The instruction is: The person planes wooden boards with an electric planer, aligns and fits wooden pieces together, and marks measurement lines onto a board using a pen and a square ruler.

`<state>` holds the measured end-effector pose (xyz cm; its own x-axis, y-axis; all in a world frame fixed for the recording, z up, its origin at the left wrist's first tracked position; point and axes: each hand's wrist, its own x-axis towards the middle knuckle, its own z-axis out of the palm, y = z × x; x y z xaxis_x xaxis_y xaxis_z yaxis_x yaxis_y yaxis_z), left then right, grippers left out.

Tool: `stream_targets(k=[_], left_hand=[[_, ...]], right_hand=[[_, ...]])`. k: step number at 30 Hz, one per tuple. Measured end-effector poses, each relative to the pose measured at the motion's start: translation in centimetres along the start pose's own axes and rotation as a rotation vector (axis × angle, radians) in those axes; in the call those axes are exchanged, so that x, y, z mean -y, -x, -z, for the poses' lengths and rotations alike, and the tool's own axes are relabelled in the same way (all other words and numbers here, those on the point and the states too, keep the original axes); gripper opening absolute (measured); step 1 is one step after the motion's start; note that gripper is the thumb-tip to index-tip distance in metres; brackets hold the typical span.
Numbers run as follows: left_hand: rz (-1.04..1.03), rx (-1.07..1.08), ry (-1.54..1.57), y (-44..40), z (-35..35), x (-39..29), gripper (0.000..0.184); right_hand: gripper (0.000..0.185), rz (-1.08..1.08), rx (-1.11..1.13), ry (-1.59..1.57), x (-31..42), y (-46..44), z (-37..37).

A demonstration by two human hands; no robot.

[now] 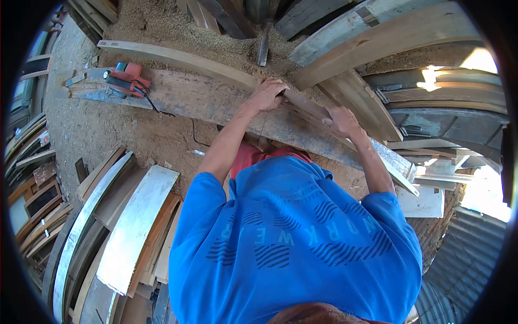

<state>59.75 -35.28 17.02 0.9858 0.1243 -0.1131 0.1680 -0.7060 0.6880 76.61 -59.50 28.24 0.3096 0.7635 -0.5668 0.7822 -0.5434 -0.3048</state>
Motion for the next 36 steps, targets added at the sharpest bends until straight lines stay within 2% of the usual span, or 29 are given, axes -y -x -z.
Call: stream_targets(k=[3,6,9,12,15,18,21,24,30,36], left_hand=[[0.023,0.079,-0.004,-0.4,0.2,0.2,0.04],[0.028,0.081,-0.002,-0.4,0.2,0.2,0.041],[-0.07,-0.06,-0.027,-0.1,-0.2,0.4,0.037],[0.022,0.023,-0.009,-0.6,-0.2,0.1,0.037],[0.029,0.005,-0.036,-0.1,0.0,-0.2,0.039],[0.047,0.029,-0.032,-0.2,0.2,-0.5,0.041],[0.035,0.044,-0.063,-0.5,-0.7,0.4,0.042],[0.036,0.028,-0.022,-0.4,-1.2,0.9,0.041],[0.039,-0.012,-0.036,-0.3,-1.2,0.7,0.037],[0.094,0.03,-0.131,0.3,0.6,-0.8,0.04]], right_hand=[[0.03,0.022,-0.102,0.073,-0.4,-0.3,-2.1],[0.032,-0.056,-0.031,0.032,0.0,-0.4,-2.1],[0.032,-0.04,-0.028,0.014,-0.1,-0.5,-2.1],[0.033,0.021,-0.032,-0.018,-1.2,-1.1,-2.5],[0.034,0.025,-0.096,-0.006,-0.8,-0.7,-2.8],[0.034,-0.03,-0.069,-0.012,-0.8,-1.0,-3.1],[0.033,0.007,-0.105,0.015,-0.6,-0.9,-2.9],[0.033,-0.004,-0.05,0.061,-0.4,-1.3,-2.4],[0.032,-0.03,-0.167,0.084,-0.3,-0.9,-3.6],[0.037,-0.019,-0.125,0.014,0.6,-1.2,-2.4]])
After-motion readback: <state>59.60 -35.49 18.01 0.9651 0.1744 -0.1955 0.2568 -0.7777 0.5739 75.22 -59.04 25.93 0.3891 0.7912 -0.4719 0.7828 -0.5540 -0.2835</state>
